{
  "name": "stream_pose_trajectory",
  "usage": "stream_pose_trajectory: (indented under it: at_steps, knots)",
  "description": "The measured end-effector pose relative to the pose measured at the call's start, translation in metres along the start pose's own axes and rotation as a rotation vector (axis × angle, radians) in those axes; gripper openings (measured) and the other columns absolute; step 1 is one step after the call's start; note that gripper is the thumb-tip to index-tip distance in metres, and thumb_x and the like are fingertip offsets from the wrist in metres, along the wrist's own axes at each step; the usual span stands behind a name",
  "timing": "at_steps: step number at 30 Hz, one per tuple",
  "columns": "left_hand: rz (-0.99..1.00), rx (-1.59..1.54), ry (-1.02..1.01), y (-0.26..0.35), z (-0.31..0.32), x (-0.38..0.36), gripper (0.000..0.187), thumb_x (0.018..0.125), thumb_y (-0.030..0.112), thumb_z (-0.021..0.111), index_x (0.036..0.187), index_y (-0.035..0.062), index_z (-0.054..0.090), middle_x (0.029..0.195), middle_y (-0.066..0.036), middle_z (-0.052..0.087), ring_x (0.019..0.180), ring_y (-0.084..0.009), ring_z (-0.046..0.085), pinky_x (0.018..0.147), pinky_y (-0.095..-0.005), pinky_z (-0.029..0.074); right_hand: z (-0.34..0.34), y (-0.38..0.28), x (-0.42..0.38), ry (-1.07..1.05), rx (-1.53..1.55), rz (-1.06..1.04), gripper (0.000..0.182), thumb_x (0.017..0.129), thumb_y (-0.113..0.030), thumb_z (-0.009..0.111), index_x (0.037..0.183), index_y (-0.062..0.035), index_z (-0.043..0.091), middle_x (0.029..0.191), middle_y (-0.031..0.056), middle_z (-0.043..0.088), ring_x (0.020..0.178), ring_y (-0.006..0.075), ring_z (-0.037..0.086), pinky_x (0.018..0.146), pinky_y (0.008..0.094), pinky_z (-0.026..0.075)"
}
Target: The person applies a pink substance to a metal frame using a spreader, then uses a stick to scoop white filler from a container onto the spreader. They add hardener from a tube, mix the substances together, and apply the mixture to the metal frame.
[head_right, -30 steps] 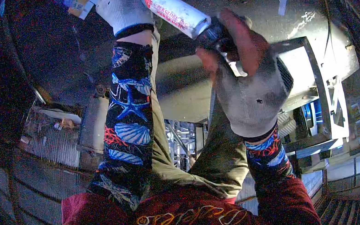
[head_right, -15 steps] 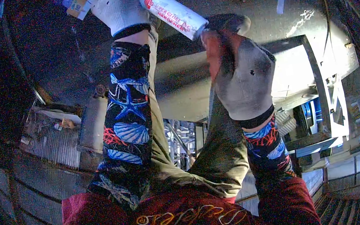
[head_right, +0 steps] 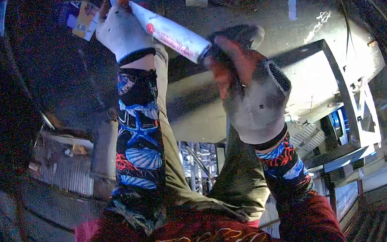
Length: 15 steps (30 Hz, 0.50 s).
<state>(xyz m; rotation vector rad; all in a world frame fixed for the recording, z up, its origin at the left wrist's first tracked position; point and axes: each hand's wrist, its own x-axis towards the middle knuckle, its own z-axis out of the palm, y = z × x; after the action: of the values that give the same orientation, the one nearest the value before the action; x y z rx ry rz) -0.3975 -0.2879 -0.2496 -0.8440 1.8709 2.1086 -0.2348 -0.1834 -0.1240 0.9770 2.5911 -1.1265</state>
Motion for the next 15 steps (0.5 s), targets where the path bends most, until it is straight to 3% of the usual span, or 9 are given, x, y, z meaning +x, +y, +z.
stream_pose_trajectory:
  at_steps: [1,3,4,7,8,11,12,13,15]
  knots:
    - [-0.001,-0.001,-0.009,-0.001,0.000,0.001,0.023,0.084,0.004,0.067,0.105,-0.0045,0.064,0.089,-0.010,0.069,0.076,-0.0169,0.065,0.068,-0.0258,0.052,-0.001,-0.006,0.001,0.008,-0.001,0.004,0.043,0.079,-0.019,0.075,0.120,-0.0102,0.065,0.111,0.0097,0.067,0.095,0.0251,0.066,0.078,0.0345,0.054]
    - [-0.004,0.033,-0.070,-0.002,-0.005,0.006,0.030,0.084,-0.006,0.062,0.113,-0.0078,0.057,0.085,-0.015,0.067,0.064,-0.0234,0.066,0.052,-0.0335,0.055,-0.001,-0.021,0.007,0.038,-0.060,-0.118,0.043,0.080,-0.016,0.077,0.120,-0.0074,0.066,0.096,0.0113,0.069,0.081,0.0243,0.069,0.072,0.0330,0.055]
    - [0.023,0.124,-0.076,-0.008,-0.008,0.008,0.029,0.084,-0.005,0.063,0.113,-0.0072,0.058,0.084,-0.014,0.066,0.062,-0.0218,0.065,0.052,-0.0323,0.054,0.008,-0.014,0.002,0.053,-0.064,-0.141,0.046,0.077,-0.018,0.080,0.119,-0.0072,0.066,0.086,0.0121,0.069,0.076,0.0256,0.069,0.071,0.0345,0.054]
    - [0.042,0.074,0.018,-0.011,-0.011,0.012,0.030,0.084,-0.004,0.063,0.114,-0.0062,0.059,0.087,-0.013,0.067,0.067,-0.0189,0.065,0.059,-0.0295,0.053,0.020,-0.002,0.000,0.109,0.044,-0.059,0.042,0.080,-0.019,0.077,0.119,-0.0063,0.066,0.083,0.0150,0.069,0.073,0.0258,0.069,0.070,0.0345,0.053]
    - [0.041,0.073,0.014,-0.007,-0.009,0.007,0.030,0.084,-0.004,0.063,0.114,-0.0062,0.059,0.087,-0.013,0.067,0.067,-0.0189,0.065,0.059,-0.0295,0.053,0.020,-0.004,0.004,0.049,0.180,0.149,0.034,0.084,-0.021,0.073,0.114,-0.0065,0.066,0.081,0.0141,0.069,0.072,0.0258,0.069,0.066,0.0349,0.054]
    - [-0.020,0.087,-0.068,-0.006,-0.007,0.001,0.031,0.085,-0.001,0.064,0.115,-0.0062,0.059,0.092,-0.011,0.067,0.075,-0.0162,0.064,0.068,-0.0270,0.051,0.023,0.012,0.007,-0.022,0.309,0.130,0.031,0.087,-0.022,0.070,0.110,-0.0024,0.066,0.073,0.0133,0.067,0.070,0.0227,0.069,0.064,0.0330,0.053]
    - [0.070,0.146,-0.057,-0.016,-0.010,0.003,0.031,0.085,-0.001,0.063,0.115,-0.0060,0.059,0.092,-0.011,0.067,0.077,-0.0169,0.065,0.069,-0.0277,0.052,0.018,0.015,0.006,-0.138,0.514,0.255,0.029,0.093,-0.022,0.062,0.109,0.0012,0.065,0.082,0.0154,0.069,0.073,0.0248,0.070,0.065,0.0351,0.055]
    - [0.159,0.207,-0.046,-0.025,-0.014,0.005,0.030,0.085,-0.001,0.063,0.114,-0.0058,0.059,0.093,-0.012,0.067,0.079,-0.0176,0.065,0.070,-0.0283,0.053,0.020,0.030,0.005,-0.136,0.516,0.257,0.029,0.093,-0.022,0.062,0.109,0.0012,0.065,0.082,0.0154,0.069,0.073,0.0248,0.070,0.065,0.0351,0.055]
    - [0.092,0.194,-0.089,-0.017,-0.010,-0.004,0.030,0.085,-0.002,0.062,0.114,-0.0063,0.058,0.096,-0.012,0.066,0.082,-0.0185,0.065,0.072,-0.0277,0.052,0.040,0.070,-0.004,-0.472,1.574,0.678,0.029,0.097,-0.021,0.054,0.101,0.0047,0.066,0.090,0.0175,0.069,0.075,0.0271,0.070,0.067,0.0390,0.058]
